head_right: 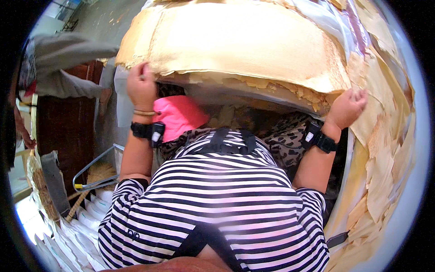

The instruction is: The person sorts and stacks large, thin sheets of yellowish material by hand on a table, peeling them apart and smoothing them onto a stack.

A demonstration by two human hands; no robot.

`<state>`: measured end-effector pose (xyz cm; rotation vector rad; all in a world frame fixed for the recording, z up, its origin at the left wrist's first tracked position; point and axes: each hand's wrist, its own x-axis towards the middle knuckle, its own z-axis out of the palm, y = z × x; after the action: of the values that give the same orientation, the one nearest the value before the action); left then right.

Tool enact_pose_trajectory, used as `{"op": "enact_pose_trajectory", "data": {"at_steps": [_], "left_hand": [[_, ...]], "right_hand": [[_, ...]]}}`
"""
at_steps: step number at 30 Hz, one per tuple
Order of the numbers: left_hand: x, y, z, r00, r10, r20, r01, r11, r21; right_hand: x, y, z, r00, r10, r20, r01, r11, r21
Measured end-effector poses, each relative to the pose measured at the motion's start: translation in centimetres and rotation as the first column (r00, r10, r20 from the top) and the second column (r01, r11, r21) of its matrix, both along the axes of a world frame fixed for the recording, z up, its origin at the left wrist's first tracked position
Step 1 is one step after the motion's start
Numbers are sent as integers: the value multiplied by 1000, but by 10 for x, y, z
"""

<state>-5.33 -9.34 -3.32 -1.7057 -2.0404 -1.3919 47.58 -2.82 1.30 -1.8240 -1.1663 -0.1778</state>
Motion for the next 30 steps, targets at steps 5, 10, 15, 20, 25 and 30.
{"op": "enact_pose_trajectory", "data": {"at_steps": [5, 10, 15, 20, 25, 30], "left_hand": [[-47, -22, -32, 626, 89, 775, 171, 954, -247], [-20, -22, -10, 485, 7, 874, 252, 957, -147], [-20, -18, -9, 475, -70, 877, 326, 940, -101], [-21, -15, -9, 92, -180, 979, 455, 883, 119], [-18, -8, -19, 151, -255, 955, 473, 867, 157], [-15, -5, -17, 75, -322, 944, 477, 843, 250]], "right_hand": [[-149, 4, 32, 655, 751, -86, -735, 659, 161], [-294, -1, 27, 260, 943, 209, -958, 280, -70], [-354, 5, 5, 152, 962, 225, -975, 184, -124], [-371, 9, -5, 194, 959, 205, -962, 227, -155], [-373, 14, -6, 225, 964, 143, -950, 250, -186], [-373, 19, -7, 231, 953, 196, -941, 270, -206]]}}
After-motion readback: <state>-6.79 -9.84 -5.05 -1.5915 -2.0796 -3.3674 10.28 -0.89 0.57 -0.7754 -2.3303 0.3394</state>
